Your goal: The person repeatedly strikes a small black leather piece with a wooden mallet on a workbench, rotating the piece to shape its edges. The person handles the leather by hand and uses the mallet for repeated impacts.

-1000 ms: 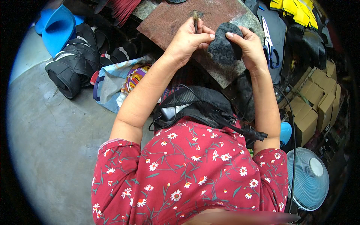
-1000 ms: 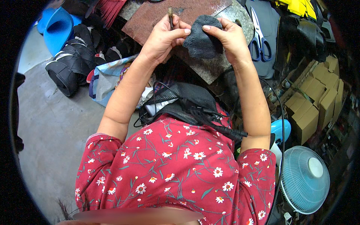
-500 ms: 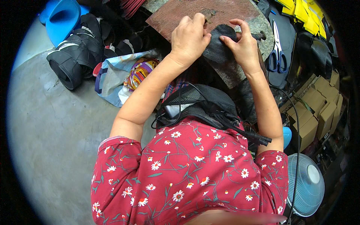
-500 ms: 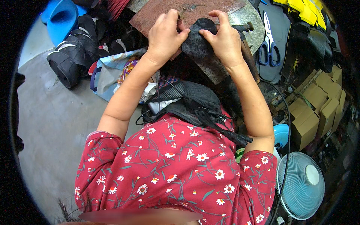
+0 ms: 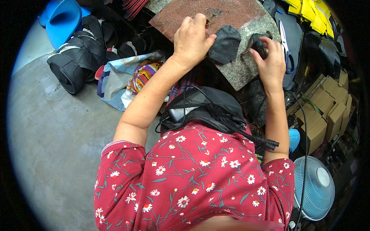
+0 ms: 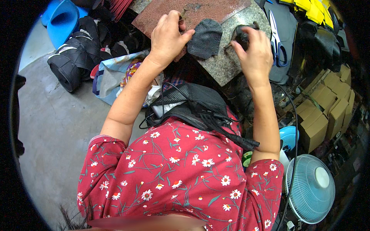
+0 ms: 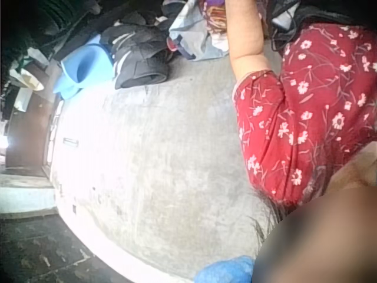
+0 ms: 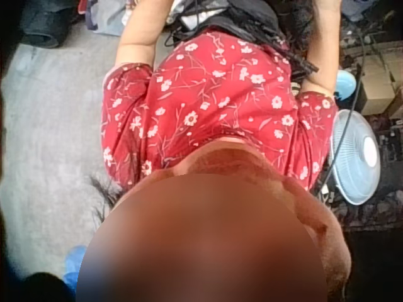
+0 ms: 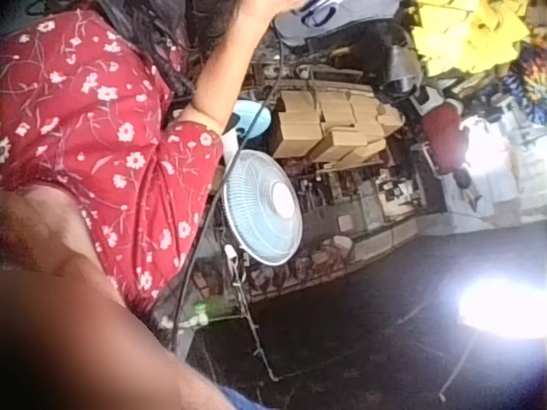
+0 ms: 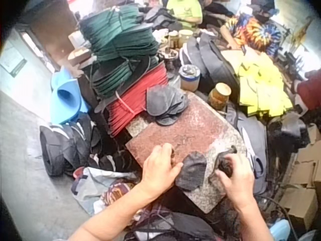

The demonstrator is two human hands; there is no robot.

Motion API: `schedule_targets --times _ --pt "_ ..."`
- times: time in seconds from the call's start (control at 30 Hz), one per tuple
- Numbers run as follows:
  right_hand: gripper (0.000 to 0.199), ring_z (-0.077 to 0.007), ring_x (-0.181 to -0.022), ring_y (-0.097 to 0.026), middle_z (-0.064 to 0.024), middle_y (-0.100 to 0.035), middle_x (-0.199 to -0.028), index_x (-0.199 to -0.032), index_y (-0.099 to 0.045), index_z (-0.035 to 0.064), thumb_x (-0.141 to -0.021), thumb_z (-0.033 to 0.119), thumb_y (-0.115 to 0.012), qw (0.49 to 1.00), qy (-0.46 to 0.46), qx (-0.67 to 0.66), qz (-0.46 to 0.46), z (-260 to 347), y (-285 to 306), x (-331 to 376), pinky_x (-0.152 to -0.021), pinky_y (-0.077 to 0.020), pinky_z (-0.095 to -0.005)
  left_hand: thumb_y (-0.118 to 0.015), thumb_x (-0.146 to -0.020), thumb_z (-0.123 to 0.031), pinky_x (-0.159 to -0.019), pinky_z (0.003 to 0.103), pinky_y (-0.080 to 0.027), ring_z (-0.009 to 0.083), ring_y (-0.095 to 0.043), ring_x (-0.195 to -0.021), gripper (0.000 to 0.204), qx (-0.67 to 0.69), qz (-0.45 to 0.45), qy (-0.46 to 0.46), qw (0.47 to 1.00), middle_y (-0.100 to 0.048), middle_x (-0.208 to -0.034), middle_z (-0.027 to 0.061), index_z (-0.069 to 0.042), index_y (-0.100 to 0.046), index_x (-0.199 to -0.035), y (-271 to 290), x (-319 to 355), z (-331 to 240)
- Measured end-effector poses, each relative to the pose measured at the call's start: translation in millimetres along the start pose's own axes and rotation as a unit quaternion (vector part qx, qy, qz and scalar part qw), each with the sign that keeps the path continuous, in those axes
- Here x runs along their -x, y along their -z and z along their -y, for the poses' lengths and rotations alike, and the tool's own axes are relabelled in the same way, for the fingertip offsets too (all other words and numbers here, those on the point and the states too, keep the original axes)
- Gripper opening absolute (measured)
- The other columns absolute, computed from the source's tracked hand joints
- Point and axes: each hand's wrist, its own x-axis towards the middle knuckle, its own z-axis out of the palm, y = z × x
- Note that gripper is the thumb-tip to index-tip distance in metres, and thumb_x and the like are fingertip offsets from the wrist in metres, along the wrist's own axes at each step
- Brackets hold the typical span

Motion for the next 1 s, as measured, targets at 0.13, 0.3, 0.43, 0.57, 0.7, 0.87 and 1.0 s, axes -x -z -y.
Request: schedule_targets --times 0.13,0.3,0.43,0.57,0.7,0.87,1.0 --pt "0.047 -0.0311 -0.101 -0.055 -0.0125 -0.057 -0.106 -0.116 -0.056 0.0087 -0.074 0.022 -0.076 0.989 -0.115 0.038 0.085 -23.2 3.9 30.8 -0.087 -0.0447 -0.0411 -0.067 -0.083 -0.028 -0.066 0.04 -0.05 0.0275 -0.059 -0.072 0.031 0.084 -0.016 0.085 0.993 -0.058 -0.073 0.0079 -0.005 -0.048 -0.092 9.5 -1.1 0.0" --pt "0.037 -0.0323 -0.101 -0.058 -0.0147 -0.059 -0.11 -0.118 -0.056 0.0067 -0.086 0.021 -0.066 0.988 -0.149 -0.022 0.028 -33.4 -9.2 47.7 -0.086 -0.0458 -0.0413 -0.05 -0.095 -0.019 -0.055 0.023 -0.046 0.0096 -0.058 -0.071 0.011 0.539 0.102 0.219 0.807 -0.054 -0.086 0.0011 -0.008 -0.05 -0.098 21.1 -5.1 15.8" --pt "0.037 -0.0181 -0.081 -0.059 -0.0097 -0.062 -0.097 -0.126 -0.054 0.0029 -0.092 0.017 -0.06 0.971 -0.136 -0.198 -0.009 -21.9 -5.3 49.5 -0.072 -0.0479 -0.0299 -0.055 -0.094 -0.01 -0.059 0.021 -0.051 0.0104 -0.061 -0.071 0.017 0.494 0.088 0.187 0.845 -0.06 -0.089 0.0031 -0.001 -0.057 -0.108 13.4 0.0 14.7" --pt "0.032 -0.0339 -0.091 -0.066 -0.0192 -0.066 -0.102 -0.117 -0.058 0.0027 -0.091 0.021 -0.062 0.977 -0.099 -0.186 0.039 -1.8 -5.4 42.0 -0.078 -0.051 -0.0348 -0.064 -0.089 -0.006 -0.066 0.021 -0.053 0.0104 -0.065 -0.077 0.017 0.428 0.024 0.16 0.889 -0.067 -0.091 0.0052 0.0 -0.065 -0.104 1.2 6.7 7.9" --pt "0.036 -0.0333 -0.091 -0.066 -0.0144 -0.067 -0.105 -0.121 -0.058 0.0119 -0.09 0.029 -0.062 0.994 -0.049 -0.094 0.035 12.5 -7.2 32.0 -0.074 -0.0523 -0.0375 -0.064 -0.087 -0.006 -0.064 0.021 -0.05 0.0069 -0.062 -0.071 0.014 0.463 0.018 0.19 0.865 -0.068 -0.081 0.0041 0.0 -0.068 -0.099 -11.0 6.9 8.6" --pt "0.037 -0.0318 -0.091 -0.066 -0.0113 -0.067 -0.106 -0.124 -0.057 0.0169 -0.091 0.031 -0.06 0.994 -0.057 -0.074 0.056 17.9 -1.3 27.8 -0.074 -0.0525 -0.0372 -0.065 -0.086 -0.006 -0.064 0.021 -0.051 0.0067 -0.063 -0.07 0.015 0.427 0.025 0.183 0.885 -0.069 -0.081 0.0036 0.0 -0.068 -0.099 -18.4 9.2 12.8" --pt "0.038 -0.0318 -0.092 -0.066 -0.0114 -0.067 -0.107 -0.125 -0.057 0.0177 -0.091 0.033 -0.06 0.993 -0.068 -0.079 0.06 18.2 -1.9 27.4 -0.075 -0.0522 -0.0375 -0.064 -0.085 -0.009 -0.065 0.025 -0.05 0.0088 -0.063 -0.071 0.014 0.474 -0.015 0.189 0.86 -0.068 -0.081 0.0053 0.001 -0.066 -0.095 -17.5 8.8 11.6"
